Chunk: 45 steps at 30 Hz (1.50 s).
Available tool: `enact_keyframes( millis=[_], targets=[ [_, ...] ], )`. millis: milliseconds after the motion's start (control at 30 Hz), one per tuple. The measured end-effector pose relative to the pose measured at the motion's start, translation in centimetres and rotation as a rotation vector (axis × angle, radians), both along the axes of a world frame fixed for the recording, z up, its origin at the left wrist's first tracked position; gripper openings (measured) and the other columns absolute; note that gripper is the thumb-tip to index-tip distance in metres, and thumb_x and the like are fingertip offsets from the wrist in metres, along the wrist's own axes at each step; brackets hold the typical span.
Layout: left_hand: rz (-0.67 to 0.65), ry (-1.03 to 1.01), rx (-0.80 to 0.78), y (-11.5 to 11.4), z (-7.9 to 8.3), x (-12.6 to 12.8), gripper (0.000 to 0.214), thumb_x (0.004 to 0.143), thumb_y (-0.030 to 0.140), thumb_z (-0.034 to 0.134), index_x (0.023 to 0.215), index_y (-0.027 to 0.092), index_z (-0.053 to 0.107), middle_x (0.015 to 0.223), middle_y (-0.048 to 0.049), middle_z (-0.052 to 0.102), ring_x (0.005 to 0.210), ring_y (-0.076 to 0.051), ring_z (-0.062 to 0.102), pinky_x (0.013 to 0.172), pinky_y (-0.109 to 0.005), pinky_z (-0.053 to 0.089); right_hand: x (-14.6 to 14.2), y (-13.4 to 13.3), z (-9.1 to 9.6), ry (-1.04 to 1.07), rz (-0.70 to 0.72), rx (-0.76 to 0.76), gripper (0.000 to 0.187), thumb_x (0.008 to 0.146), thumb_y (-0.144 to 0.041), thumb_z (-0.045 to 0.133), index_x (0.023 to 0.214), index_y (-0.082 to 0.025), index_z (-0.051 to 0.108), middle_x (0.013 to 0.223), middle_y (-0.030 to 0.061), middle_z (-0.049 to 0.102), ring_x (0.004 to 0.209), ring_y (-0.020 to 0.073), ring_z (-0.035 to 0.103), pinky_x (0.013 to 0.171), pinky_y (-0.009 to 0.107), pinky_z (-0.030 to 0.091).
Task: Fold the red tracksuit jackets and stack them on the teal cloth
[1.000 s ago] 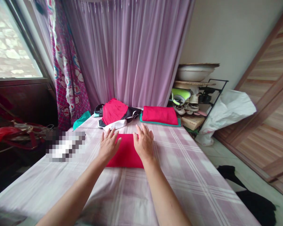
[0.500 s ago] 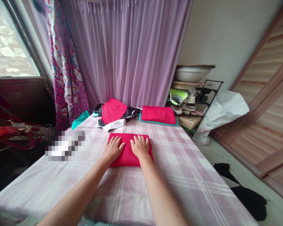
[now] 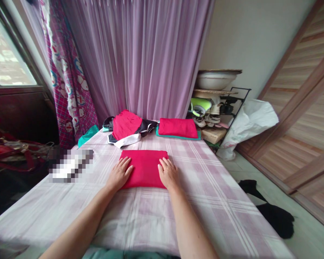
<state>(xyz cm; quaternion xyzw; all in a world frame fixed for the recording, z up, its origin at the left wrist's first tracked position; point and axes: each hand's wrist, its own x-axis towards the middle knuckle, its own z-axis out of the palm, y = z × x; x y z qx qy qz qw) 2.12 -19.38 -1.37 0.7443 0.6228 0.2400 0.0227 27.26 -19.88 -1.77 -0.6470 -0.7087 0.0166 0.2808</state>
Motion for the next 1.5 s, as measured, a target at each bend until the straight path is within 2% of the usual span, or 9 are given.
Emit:
enact_keyframes(
  millis=[100,233,367,467,633,767,967,1200,1500],
  targets=[
    [-0.049,-0.072,0.074,0.2,-1.4,-1.6,0.048,0.099,0.038,0.042,0.139,0.016,0.055,0.148,-0.0105,0.054,0.142,-0.024,0.043,0.121,-0.045,0.033,0.9,0.6,-1.2,0.132,0.012,0.080,0.042,0.097,-0.029,0.039,0.124,-0.021,0.070,0.138,0.0090,0.063,0.129,0.0215,0.057,0.111,0.040,0.043],
    [-0.021,-0.151,0.093,0.1,-2.2,-2.6,0.045,0.098,0.034,0.040,0.134,0.016,0.059,0.143,-0.0115,0.059,0.137,-0.025,0.050,0.118,-0.045,0.037,1.5,1.3,-2.0,0.218,0.025,0.125,0.038,0.093,-0.030,0.044,0.118,-0.023,0.073,0.131,0.0091,0.068,0.122,0.0227,0.062,0.108,0.041,0.047],
    [0.003,-0.217,0.085,-0.3,-1.8,-2.5,0.043,0.097,0.032,0.041,0.131,0.017,0.061,0.141,-0.0115,0.061,0.133,-0.025,0.054,0.117,-0.044,0.039,1.6,1.7,-2.5,0.259,0.054,0.150,0.037,0.090,-0.031,0.047,0.116,-0.022,0.073,0.128,0.0098,0.069,0.120,0.0225,0.064,0.107,0.040,0.048],
    [0.094,-0.291,0.072,-0.7,-1.1,-2.6,0.042,0.094,0.035,0.045,0.129,0.016,0.061,0.137,-0.0129,0.063,0.128,-0.026,0.058,0.112,-0.043,0.043,1.7,1.8,-2.7,0.282,0.067,0.168,0.038,0.090,-0.032,0.046,0.115,-0.021,0.073,0.127,0.0113,0.069,0.119,0.0228,0.064,0.107,0.040,0.049],
    [0.248,-0.434,-0.024,-1.4,-0.4,-4.3,0.032,0.093,0.035,0.043,0.107,0.021,0.068,0.108,-0.0092,0.075,0.104,-0.026,0.069,0.094,-0.042,0.053,1.7,1.8,-2.8,0.304,0.070,0.176,0.041,0.090,-0.034,0.043,0.114,-0.018,0.073,0.127,0.0129,0.069,0.119,0.0241,0.064,0.106,0.041,0.049],
    [0.108,-0.540,-0.055,-2.3,-0.7,-6.4,0.023,0.085,0.035,0.051,0.089,0.022,0.069,0.114,-0.0084,0.074,0.107,-0.024,0.068,0.098,-0.039,0.052,1.7,1.9,-2.8,0.305,0.065,0.169,0.041,0.090,-0.035,0.044,0.114,-0.019,0.073,0.127,0.0125,0.069,0.118,0.0243,0.064,0.106,0.042,0.050],
    [-0.141,-0.567,-0.146,-4.0,-0.6,-8.1,0.031,0.083,0.049,0.058,0.086,0.021,0.072,0.127,-0.0114,0.068,0.115,-0.026,0.065,0.105,-0.044,0.048,1.9,1.9,-3.0,0.321,0.066,0.157,0.040,0.089,-0.036,0.045,0.114,-0.020,0.073,0.127,0.0118,0.069,0.119,0.0244,0.064,0.107,0.043,0.049],
    [-0.193,-0.544,-0.186,-4.2,-0.2,-7.9,0.043,0.085,0.058,0.055,0.089,0.021,0.075,0.128,-0.0141,0.068,0.125,-0.030,0.058,0.111,-0.049,0.042,2.0,1.9,-3.0,0.341,0.075,0.143,0.041,0.088,-0.037,0.046,0.113,-0.019,0.073,0.129,0.0135,0.068,0.121,0.0252,0.063,0.108,0.043,0.048],
    [-0.197,-0.434,-0.232,-3.9,0.3,-7.4,0.031,0.087,0.045,0.055,0.076,0.021,0.073,0.125,-0.0116,0.069,0.123,-0.027,0.059,0.113,-0.047,0.039,2.0,1.9,-3.0,0.339,0.058,0.129,0.042,0.088,-0.038,0.044,0.113,-0.019,0.073,0.129,0.0123,0.068,0.121,0.0236,0.062,0.108,0.042,0.047]
  ],
)
